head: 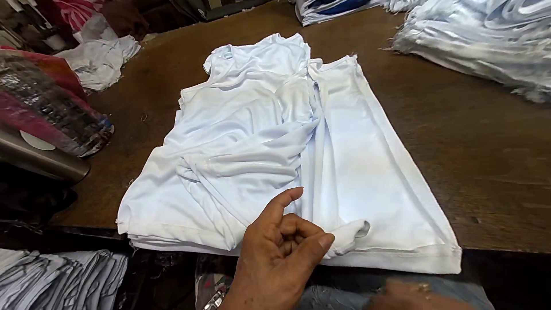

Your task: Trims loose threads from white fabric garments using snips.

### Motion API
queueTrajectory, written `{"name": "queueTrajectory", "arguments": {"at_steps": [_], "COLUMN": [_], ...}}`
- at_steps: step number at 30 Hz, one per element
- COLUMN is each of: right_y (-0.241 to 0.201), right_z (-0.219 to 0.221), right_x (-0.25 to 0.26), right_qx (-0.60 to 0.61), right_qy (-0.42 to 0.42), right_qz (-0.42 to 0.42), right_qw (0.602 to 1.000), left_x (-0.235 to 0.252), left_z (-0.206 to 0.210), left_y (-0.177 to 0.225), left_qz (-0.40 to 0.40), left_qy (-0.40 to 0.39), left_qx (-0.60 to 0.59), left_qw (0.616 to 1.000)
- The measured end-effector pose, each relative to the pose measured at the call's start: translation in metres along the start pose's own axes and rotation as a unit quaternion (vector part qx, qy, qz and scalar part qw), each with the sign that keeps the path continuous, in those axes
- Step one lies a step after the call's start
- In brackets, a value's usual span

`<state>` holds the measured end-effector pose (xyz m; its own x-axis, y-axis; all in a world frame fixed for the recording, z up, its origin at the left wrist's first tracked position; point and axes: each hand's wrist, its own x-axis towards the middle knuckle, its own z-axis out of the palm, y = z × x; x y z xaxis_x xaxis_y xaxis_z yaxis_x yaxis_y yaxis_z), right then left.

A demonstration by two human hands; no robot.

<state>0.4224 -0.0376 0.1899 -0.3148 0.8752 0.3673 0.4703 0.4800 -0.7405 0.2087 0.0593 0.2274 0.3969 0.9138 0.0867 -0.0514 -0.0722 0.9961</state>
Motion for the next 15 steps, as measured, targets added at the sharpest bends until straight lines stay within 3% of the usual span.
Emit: {"name": "queueTrajectory", "arguments": {"at_steps": [3,6,15], "right_y": [0.005,0.013,0.019], "right_z": [-0.017,-0.022,-0.016], "right_x": [0.005,0.010,0.017], "right_qx": [-0.130,-0.241,-0.291], "right_qy": [0.058,0.107,0.108], "right_qz": [0.035,0.011,-0.052], "right_qw": [0.989,0.964,0.949], "left_x": [0.001,0.004,0.012], "left_z": [-0.005,-0.008,-0.007], "left_y": [0.002,0.005,0.011], "left_qz": [-0.002,-0.019,-0.070], "left_qy": [-0.027,-0.036,-0.053], "left_qx": [0.019,0.028,0.032], "left_qw": [0.999,0.999,0.996]}}
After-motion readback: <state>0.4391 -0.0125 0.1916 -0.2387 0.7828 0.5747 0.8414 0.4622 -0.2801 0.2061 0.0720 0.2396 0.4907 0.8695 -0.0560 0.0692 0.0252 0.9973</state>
